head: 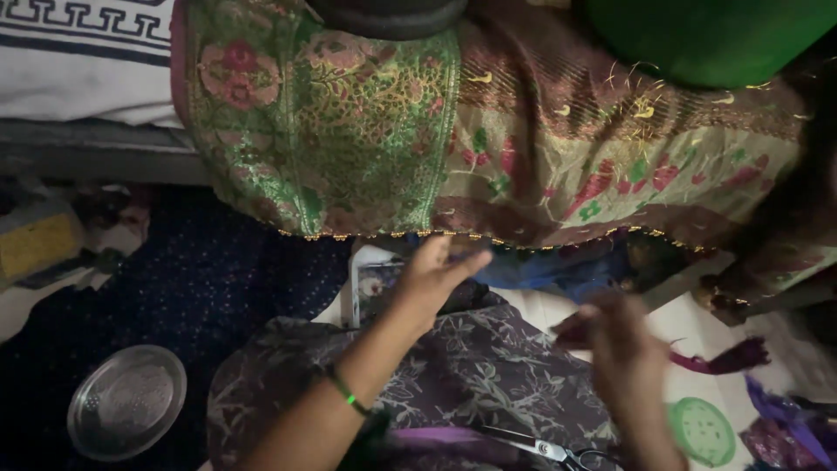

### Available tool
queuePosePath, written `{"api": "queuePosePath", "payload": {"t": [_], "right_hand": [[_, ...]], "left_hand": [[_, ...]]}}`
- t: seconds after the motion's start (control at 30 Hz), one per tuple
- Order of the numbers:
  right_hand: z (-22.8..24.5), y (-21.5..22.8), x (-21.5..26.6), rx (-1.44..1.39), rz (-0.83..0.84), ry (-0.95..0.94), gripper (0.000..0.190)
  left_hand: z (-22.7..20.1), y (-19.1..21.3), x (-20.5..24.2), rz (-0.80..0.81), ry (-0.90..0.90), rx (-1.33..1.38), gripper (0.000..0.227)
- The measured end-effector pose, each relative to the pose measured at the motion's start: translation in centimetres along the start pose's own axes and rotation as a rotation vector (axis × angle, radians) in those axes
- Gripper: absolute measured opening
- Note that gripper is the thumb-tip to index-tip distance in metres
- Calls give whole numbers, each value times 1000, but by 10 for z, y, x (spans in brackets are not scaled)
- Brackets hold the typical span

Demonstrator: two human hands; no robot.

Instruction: Attaching decorative tassels and beads to the edge of a fabric.

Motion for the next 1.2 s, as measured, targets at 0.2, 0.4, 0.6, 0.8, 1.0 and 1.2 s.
{"api": "queuePosePath", "payload": {"t": [0.2, 0.4, 0.6, 0.8, 1.0, 1.2], "right_hand": [[116, -62, 36, 495, 67, 839, 10], [3, -80, -21, 158, 149, 177, 11], [-73, -101, -31, -325, 220, -199, 9], [-34, -91, -13, -356, 169, 17, 10], [-19, -72, -3, -94, 63, 285, 12], [-21, -72, -1, -132, 15, 308, 11]], "left_hand": [[14, 2, 3, -119, 15, 112, 22], [1, -15, 30, -53, 30, 146, 19], [-2, -10, 43, -96, 4, 46, 13], [-14, -12, 54, -60, -62, 23, 12], [-33, -25, 61, 17, -79, 109, 16], [-39, -24, 66, 28, -107, 37, 15]]}}
Point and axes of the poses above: each hand's wrist, its own x-axis away from the middle knuckle, its own y-axis out of the back of the hand, z = x × y, the point moved 10 cm from there along -x, towards the middle knuckle
